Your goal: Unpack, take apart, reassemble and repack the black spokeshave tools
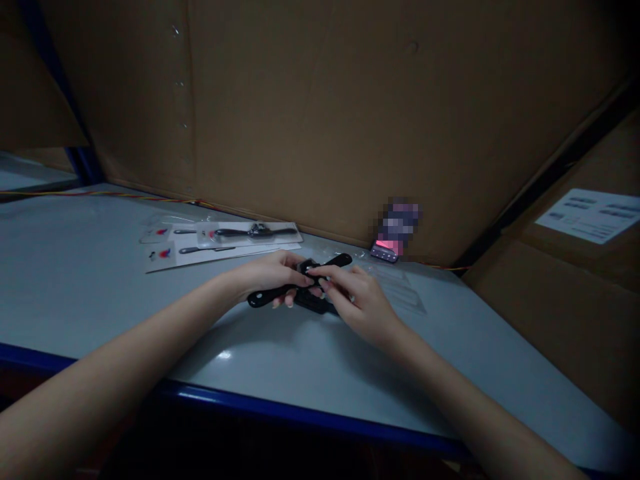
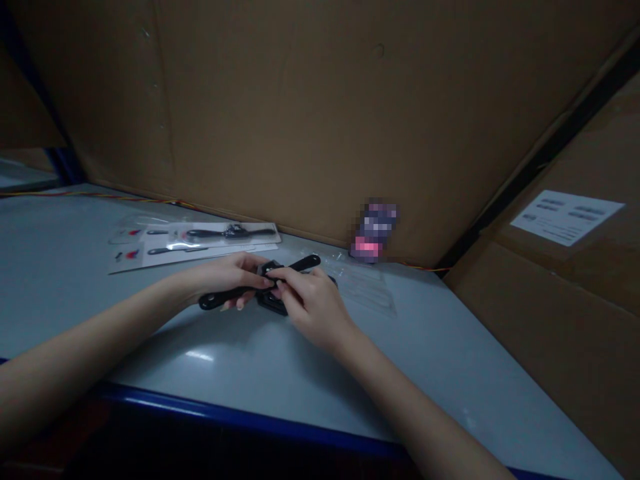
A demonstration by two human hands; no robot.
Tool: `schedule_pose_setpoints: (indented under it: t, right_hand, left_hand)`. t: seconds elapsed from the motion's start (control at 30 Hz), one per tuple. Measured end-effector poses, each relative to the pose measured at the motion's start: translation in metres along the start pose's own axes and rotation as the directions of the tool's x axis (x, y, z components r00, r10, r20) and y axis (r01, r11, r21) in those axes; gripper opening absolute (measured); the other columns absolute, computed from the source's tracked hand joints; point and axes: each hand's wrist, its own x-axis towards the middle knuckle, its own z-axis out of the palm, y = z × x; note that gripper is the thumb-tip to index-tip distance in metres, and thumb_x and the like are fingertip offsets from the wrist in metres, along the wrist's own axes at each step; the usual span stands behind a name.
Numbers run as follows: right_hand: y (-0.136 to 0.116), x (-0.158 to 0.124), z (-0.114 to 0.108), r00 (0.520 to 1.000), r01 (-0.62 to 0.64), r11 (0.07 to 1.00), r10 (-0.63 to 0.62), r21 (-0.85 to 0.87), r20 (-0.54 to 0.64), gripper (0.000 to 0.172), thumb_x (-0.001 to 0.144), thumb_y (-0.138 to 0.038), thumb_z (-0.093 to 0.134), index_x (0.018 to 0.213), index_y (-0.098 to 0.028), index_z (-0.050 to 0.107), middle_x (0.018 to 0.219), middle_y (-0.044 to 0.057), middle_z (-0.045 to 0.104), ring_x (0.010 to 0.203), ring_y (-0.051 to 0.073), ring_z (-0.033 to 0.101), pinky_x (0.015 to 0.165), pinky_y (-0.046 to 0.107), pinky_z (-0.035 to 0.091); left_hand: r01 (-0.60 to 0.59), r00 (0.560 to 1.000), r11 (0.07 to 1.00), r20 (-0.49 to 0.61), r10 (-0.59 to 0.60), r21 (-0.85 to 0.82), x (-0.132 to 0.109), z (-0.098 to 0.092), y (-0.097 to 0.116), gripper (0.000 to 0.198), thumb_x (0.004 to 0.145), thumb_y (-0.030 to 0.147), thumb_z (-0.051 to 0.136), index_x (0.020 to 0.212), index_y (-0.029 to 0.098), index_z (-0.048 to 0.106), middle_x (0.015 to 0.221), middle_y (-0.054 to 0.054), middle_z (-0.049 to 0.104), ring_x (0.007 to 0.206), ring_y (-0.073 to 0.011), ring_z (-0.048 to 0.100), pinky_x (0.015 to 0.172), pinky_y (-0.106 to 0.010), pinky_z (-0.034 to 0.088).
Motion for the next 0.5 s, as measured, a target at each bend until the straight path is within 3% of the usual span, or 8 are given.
schedule_pose_setpoints:
  t: [0.27, 0.5]
  right_hand:
    - [0.002, 0.0007, -0.0037, 0.999, -0.024, 0.993, 0.02, -0.116, -0.033, 0.028, 0.083, -0.016, 0.043, 0.104, -0.022, 0.06, 0.073, 0.001, 0.067, 0.061, 0.015, 0.053, 0.065, 0.029, 0.032]
    - [-0.0025, 0.0015, -0.0014, 0.997, -0.077, 0.987, 0.074, -0.138, -0.025, 0.017, 0.084, -0.023, 0.046, 0.096, -0.02, 0.058, 0.057, -0.002, 0.058, 0.055, 0.015, 0.048, 0.06, 0.027, 0.031]
  left_hand:
    - [0.011, 0.999, 1.0, 0.031, -0.011, -0.006, 0.0032, -0.0014, -0.005, 0.019, 0.077, 0.019, 0.057, 0.095, 0.013, 0.058, 0.084, -0.004, 0.069, 0.036, -0.0052, 0.051, 0.028, -0.016, 0.036]
    - [0.021, 0.999, 1.0, 0.047, -0.021, 0.005, 0.0036, -0.0018, -0.0062, 0.019, 0.076, 0.019, 0.058, 0.095, 0.014, 0.057, 0.075, -0.002, 0.068, 0.036, -0.0059, 0.052, 0.029, -0.015, 0.037]
